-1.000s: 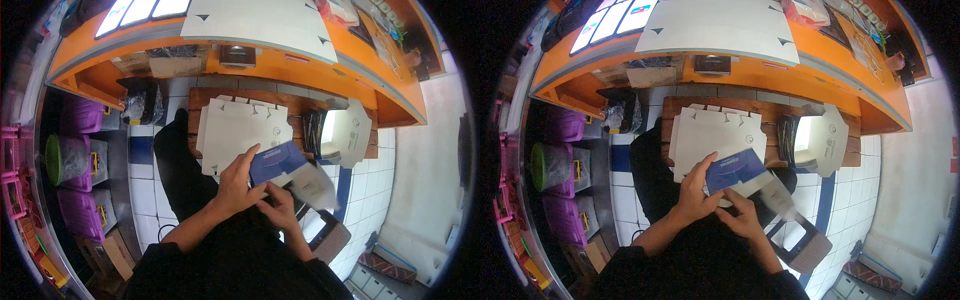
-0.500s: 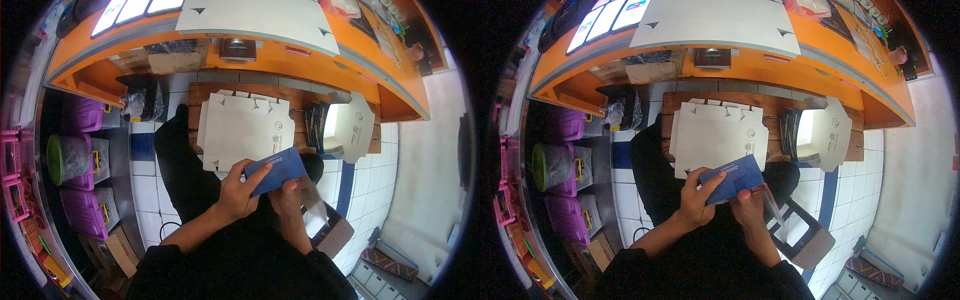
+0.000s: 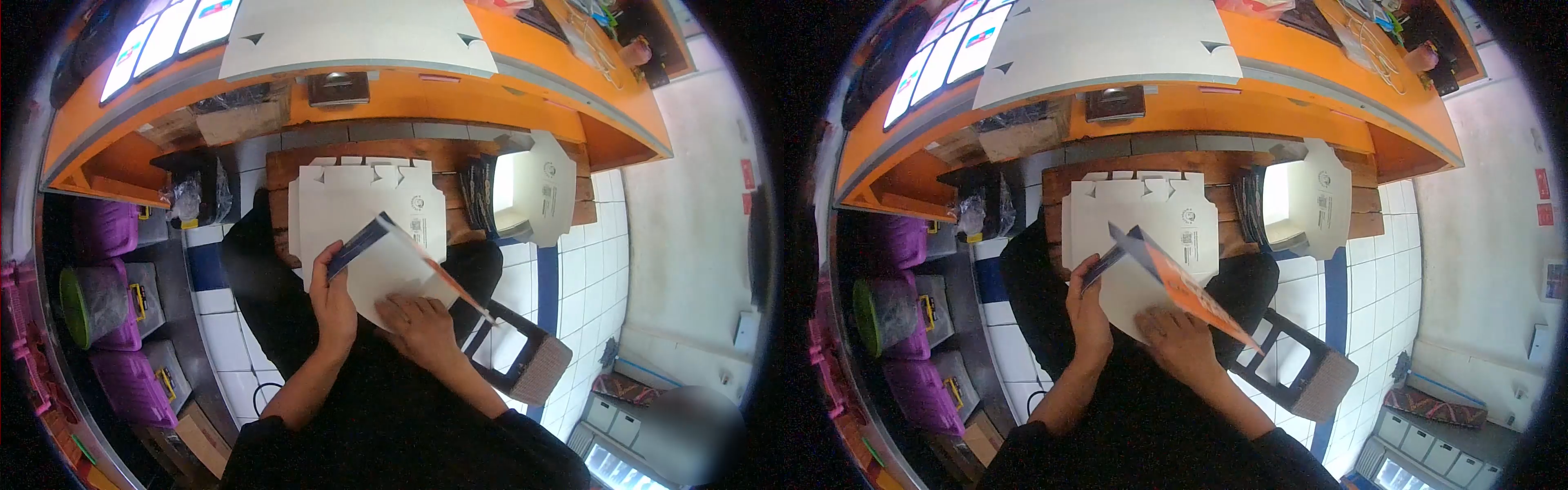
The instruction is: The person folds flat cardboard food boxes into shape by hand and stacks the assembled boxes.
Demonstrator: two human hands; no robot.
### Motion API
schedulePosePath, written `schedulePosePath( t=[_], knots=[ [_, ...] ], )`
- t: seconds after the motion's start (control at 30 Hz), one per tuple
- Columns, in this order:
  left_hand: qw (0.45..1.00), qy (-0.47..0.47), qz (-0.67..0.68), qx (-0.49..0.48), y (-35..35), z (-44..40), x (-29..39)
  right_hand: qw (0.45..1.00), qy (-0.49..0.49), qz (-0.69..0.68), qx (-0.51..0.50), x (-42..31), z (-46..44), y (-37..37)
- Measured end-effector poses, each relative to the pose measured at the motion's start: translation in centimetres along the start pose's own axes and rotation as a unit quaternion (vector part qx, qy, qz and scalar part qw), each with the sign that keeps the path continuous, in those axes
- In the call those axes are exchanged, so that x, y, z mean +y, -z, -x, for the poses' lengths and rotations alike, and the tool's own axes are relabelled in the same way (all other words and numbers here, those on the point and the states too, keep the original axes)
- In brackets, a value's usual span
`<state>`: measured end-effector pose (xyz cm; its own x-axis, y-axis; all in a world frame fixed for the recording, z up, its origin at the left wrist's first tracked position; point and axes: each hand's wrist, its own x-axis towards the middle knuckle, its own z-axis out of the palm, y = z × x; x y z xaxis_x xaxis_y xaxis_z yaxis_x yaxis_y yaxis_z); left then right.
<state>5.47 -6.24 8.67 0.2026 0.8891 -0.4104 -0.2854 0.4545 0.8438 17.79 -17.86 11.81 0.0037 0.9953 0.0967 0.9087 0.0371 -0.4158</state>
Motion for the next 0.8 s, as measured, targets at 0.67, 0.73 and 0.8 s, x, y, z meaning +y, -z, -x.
schedulePosePath(
  t=[0.67,0.73,0.8],
  knots=[
    [0.966,-0.057,-0.177,-0.178,0.7,1.3,0.1,0.927,-0.269,0.256,0.056,21.9,-0.7,3.4],
    [0.973,-0.031,-0.154,-0.167,0.8,1.3,0.8,0.928,-0.287,0.238,0.031,22.3,-0.7,3.0],
    [0.978,-0.034,-0.144,-0.144,1.7,0.5,0.4,0.921,-0.184,0.222,0.262,22.5,-0.2,2.7]
  ],
)
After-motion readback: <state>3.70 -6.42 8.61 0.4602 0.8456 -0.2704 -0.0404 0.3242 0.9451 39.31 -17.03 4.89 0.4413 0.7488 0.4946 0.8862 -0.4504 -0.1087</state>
